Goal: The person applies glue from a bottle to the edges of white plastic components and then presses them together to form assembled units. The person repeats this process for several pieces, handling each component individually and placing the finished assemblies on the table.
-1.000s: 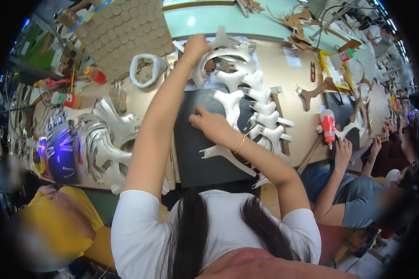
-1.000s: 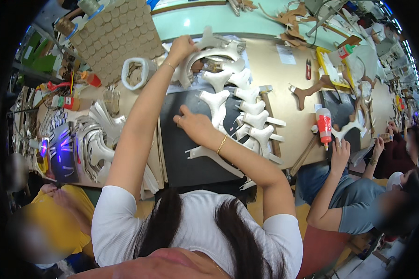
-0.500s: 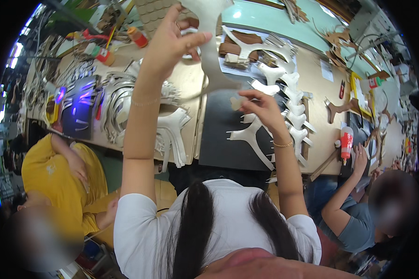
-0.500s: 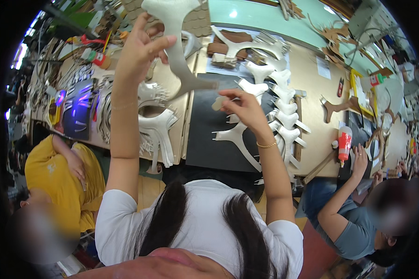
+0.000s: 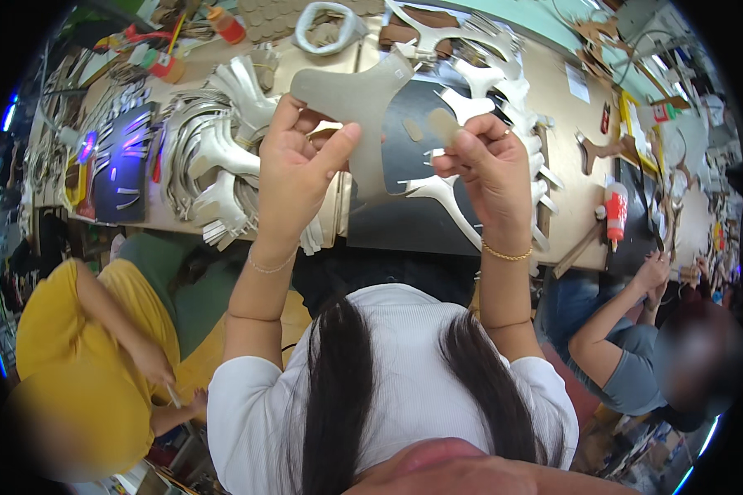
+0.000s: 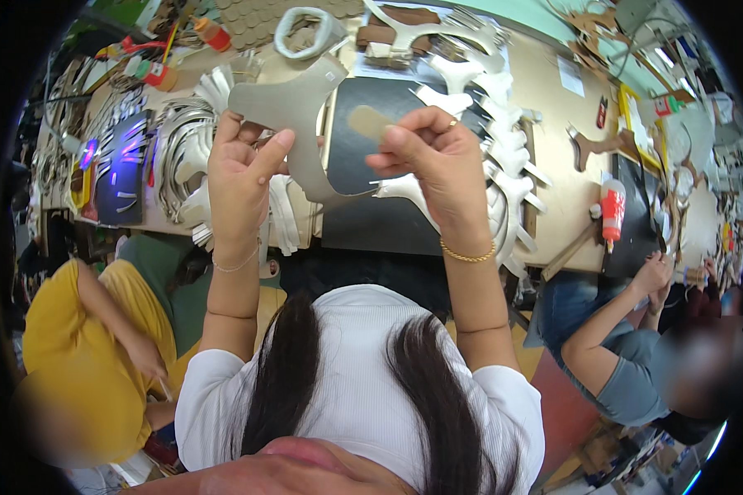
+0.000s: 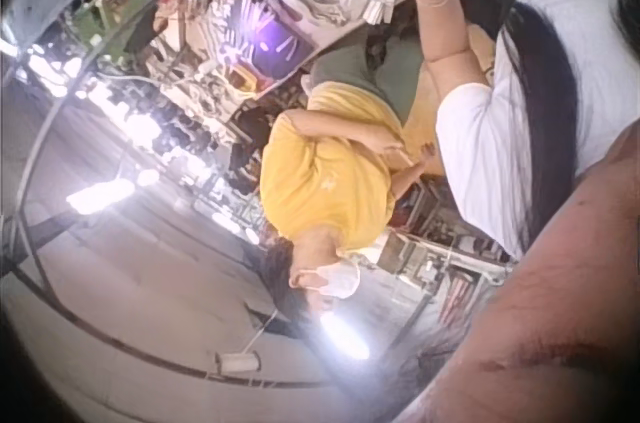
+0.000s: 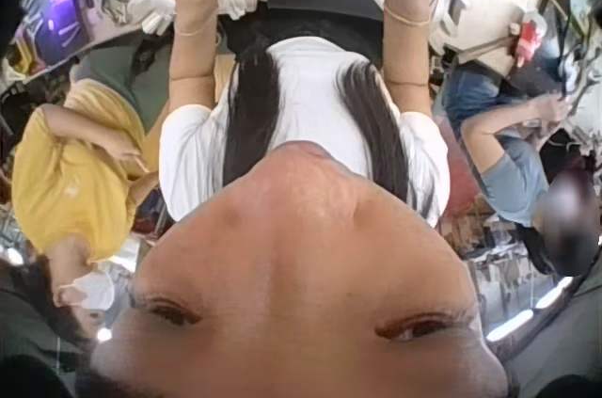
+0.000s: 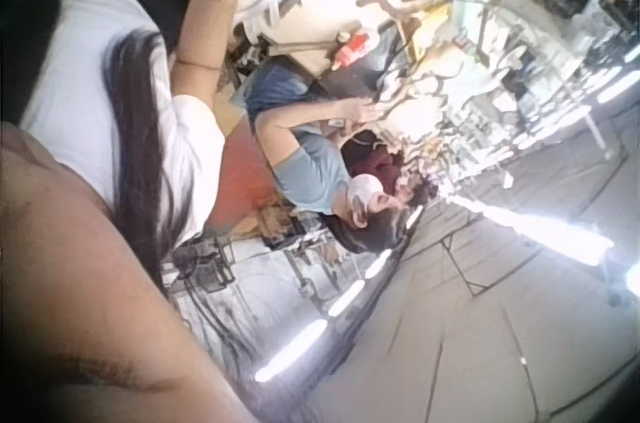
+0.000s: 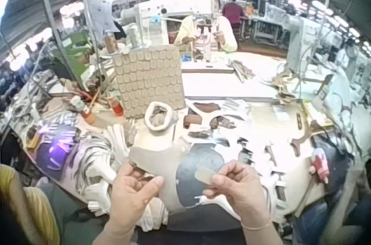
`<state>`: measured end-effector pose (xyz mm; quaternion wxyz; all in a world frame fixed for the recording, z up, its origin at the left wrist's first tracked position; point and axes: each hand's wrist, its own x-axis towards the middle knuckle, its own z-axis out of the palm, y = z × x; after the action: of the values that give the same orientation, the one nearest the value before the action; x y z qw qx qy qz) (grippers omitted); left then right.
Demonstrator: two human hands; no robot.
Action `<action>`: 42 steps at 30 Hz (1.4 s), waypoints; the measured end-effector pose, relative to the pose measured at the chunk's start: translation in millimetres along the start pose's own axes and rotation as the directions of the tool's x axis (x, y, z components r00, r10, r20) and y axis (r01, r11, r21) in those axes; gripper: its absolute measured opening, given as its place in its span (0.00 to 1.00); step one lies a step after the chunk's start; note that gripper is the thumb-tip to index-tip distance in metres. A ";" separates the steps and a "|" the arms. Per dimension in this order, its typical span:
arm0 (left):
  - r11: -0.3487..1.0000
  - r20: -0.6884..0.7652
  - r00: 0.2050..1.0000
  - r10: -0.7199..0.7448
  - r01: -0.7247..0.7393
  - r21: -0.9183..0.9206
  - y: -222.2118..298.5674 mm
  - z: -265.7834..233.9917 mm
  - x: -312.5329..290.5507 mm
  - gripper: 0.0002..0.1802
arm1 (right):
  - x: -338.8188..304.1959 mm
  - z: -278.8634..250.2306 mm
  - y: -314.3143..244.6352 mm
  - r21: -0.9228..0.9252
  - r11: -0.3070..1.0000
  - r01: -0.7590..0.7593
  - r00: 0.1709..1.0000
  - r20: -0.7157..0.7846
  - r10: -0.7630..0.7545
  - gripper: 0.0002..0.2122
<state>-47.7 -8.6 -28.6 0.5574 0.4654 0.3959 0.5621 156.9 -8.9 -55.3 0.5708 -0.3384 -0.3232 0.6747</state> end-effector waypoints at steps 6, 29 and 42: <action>0.993 0.019 0.995 -0.096 0.095 0.072 -9.9 12.2 -13.8 0.29 | -7.3 15.3 -0.9 -0.079 0.996 -0.028 1.000 -0.004 0.028 0.07; 0.992 0.171 0.978 -0.122 0.126 -0.013 -17.6 22.0 -28.0 0.30 | -8.7 39.0 -5.1 -0.314 0.948 0.042 0.999 -0.017 -0.050 0.06; 0.991 0.142 0.982 -0.128 0.120 0.059 -13.2 17.9 -24.8 0.19 | -6.2 42.2 -1.4 -0.369 0.929 0.032 0.997 -0.053 -0.055 0.06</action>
<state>-28.4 -33.8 -38.8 0.6070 0.4934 0.3962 0.4807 123.6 -16.9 -29.9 0.5219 -0.4529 -0.4333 0.5786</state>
